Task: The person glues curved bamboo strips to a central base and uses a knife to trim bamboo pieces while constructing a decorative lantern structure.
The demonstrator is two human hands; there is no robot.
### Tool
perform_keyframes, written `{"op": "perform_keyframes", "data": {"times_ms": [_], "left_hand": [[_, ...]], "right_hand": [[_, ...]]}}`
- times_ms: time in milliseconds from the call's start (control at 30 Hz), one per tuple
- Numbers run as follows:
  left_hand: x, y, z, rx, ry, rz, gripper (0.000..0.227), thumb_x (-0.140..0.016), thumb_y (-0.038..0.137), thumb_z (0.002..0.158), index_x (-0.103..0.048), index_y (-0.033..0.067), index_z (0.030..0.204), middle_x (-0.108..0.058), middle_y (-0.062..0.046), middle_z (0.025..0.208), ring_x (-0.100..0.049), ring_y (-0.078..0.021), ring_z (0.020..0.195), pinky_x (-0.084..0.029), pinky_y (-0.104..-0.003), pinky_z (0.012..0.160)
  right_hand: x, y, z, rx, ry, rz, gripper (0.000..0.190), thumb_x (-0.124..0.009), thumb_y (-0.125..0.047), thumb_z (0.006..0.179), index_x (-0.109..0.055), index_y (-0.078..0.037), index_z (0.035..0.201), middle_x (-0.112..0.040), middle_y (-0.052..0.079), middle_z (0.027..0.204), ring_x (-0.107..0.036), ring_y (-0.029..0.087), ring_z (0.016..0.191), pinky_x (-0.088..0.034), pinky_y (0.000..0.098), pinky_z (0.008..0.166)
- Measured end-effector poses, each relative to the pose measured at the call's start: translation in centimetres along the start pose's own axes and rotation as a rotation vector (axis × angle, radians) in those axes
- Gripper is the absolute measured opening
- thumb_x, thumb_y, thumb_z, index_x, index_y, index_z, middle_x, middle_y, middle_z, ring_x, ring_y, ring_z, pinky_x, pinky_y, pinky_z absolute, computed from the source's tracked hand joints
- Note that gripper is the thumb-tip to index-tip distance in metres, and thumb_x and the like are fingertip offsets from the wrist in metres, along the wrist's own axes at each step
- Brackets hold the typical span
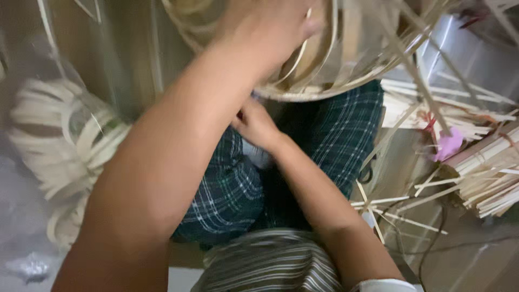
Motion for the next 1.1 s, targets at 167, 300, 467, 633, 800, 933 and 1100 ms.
{"op": "perform_keyframes", "data": {"times_ms": [167,300,467,633,800,933,1100], "left_hand": [[2.0,1.8,-1.1,-0.214,0.282,0.313,0.085,-0.074,0.054,0.095,-0.034,0.0244,0.164,-0.029,-0.013,0.164,-0.019,-0.0380,0.152,-0.017,-0.076,0.117],[0.5,1.2,-1.0,-0.189,0.224,0.254,0.099,-0.076,0.062,0.091,-0.021,0.0283,0.167,-0.025,-0.011,0.160,-0.011,-0.0348,0.154,-0.008,-0.081,0.119],[-0.4,0.8,-0.8,-0.188,0.257,0.273,0.107,-0.075,0.065,0.084,-0.016,0.0286,0.166,-0.023,-0.011,0.156,-0.011,-0.0333,0.154,-0.007,-0.083,0.116],[-0.7,1.0,-1.1,-0.188,0.289,0.252,0.108,-0.074,0.065,0.087,-0.014,0.0256,0.167,-0.023,-0.011,0.154,-0.013,-0.0344,0.154,-0.007,-0.084,0.118],[-0.3,1.3,-1.6,-0.166,0.349,0.205,0.099,-0.071,0.064,0.090,-0.020,0.0276,0.166,-0.030,-0.011,0.147,-0.018,-0.0337,0.152,-0.010,-0.082,0.119],[-0.1,1.3,-1.6,-0.165,0.388,0.219,0.088,-0.065,0.065,0.094,-0.030,0.0261,0.164,-0.034,-0.013,0.145,-0.021,-0.0338,0.150,-0.012,-0.081,0.118],[0.0,1.2,-1.7,-0.169,0.428,0.215,0.077,-0.064,0.064,0.095,-0.043,0.0247,0.158,-0.037,-0.011,0.146,-0.022,-0.0327,0.152,-0.012,-0.080,0.120]], "right_hand": [[2.1,-0.7,-1.3,-0.270,-0.046,0.173,0.051,-0.073,-0.010,0.092,-0.052,-0.005,0.138,-0.064,0.017,0.120,-0.069,0.022,0.089,-0.059,0.0344,0.071],[7.0,-2.4,-5.3,-0.332,-0.110,0.139,0.049,-0.074,-0.010,0.091,-0.055,-0.007,0.136,-0.070,0.010,0.110,-0.071,0.016,0.093,-0.059,0.0299,0.078],[15.5,-5.2,-10.2,-0.399,0.062,0.122,0.052,-0.078,-0.011,0.086,-0.056,-0.004,0.132,-0.069,0.008,0.116,-0.067,0.017,0.106,-0.054,0.0315,0.089],[22.3,-6.8,-9.6,-0.445,0.400,0.237,0.052,-0.075,-0.011,0.089,-0.059,-0.002,0.138,-0.068,0.009,0.117,-0.063,0.017,0.099,-0.051,0.0307,0.084],[25.6,-10.3,-2.7,-0.169,0.512,-0.269,0.050,-0.078,-0.010,0.093,-0.056,0.000,0.136,-0.066,0.013,0.129,-0.067,0.020,0.116,-0.054,0.0329,0.100],[25.8,-12.7,1.5,-0.088,0.521,-0.318,0.047,-0.080,-0.012,0.092,-0.060,0.002,0.133,-0.067,0.016,0.125,-0.068,0.022,0.113,-0.054,0.0334,0.099],[25.4,-14.8,4.9,0.003,0.477,-0.562,0.045,-0.084,-0.013,0.089,-0.064,0.001,0.126,-0.071,0.018,0.118,-0.072,0.027,0.107,-0.056,0.0353,0.094]]}}
Point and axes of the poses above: each hand's wrist, its own z-axis towards the middle knuckle, its own x-axis out of the back of the hand, y = z × x, the point moved 6 cm from there along z, towards the middle knuckle
